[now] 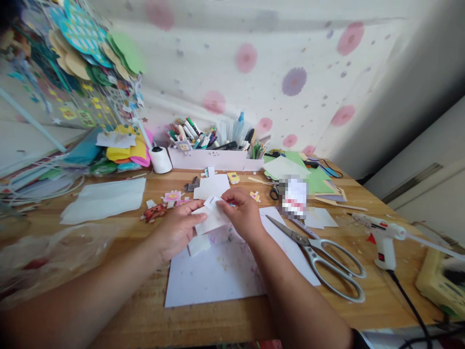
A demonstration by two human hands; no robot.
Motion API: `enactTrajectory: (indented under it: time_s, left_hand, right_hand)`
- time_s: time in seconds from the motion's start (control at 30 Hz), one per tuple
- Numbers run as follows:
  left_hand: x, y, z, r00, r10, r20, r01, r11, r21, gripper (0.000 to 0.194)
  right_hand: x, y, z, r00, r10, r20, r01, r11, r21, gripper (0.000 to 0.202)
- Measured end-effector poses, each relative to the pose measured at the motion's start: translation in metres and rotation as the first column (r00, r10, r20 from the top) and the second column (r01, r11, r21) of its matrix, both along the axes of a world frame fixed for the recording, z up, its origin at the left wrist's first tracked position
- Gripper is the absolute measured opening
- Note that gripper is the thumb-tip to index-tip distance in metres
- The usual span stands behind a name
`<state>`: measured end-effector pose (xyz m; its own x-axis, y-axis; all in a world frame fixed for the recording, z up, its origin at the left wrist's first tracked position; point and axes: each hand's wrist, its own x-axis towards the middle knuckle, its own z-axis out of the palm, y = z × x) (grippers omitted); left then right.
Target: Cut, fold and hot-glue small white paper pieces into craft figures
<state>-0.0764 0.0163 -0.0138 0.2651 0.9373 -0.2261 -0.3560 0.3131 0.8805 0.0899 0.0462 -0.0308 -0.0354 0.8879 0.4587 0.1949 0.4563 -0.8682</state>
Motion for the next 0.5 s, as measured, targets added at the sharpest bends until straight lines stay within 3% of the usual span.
enactTrajectory:
  time_s: [0.13, 0.27, 0.4, 0.5]
  left_hand:
    - [-0.001, 0.002, -0.001, 0.982, 0.038, -0.183, -0.033, 0.999, 0.029, 0.027]
    - [-0.004, 0.006, -0.001, 0.938, 0.147, -0.316, -0.098, 0.982, 0.164, 0.027]
    - [-0.007, 0.009, 0.0, 0.939, 0.201, -0.28, -0.138, 0.963, 0.23, 0.03]
    - [-0.009, 0.01, 0.0, 0.973, 0.163, -0.166, -0.133, 0.974, 0.181, 0.027]
  right_hand:
    - [0.001, -0.002, 0.006, 0.964, 0.032, -0.263, -0.079, 0.982, -0.171, 0.017]
    - [0.001, -0.004, 0.011, 0.936, 0.095, -0.339, -0.185, 0.952, -0.244, 0.023]
    - [0.0, -0.004, 0.007, 0.934, 0.169, -0.316, -0.266, 0.918, -0.295, 0.024]
    - [-0.001, -0.004, 0.005, 0.934, 0.179, -0.308, -0.271, 0.918, -0.288, 0.022]
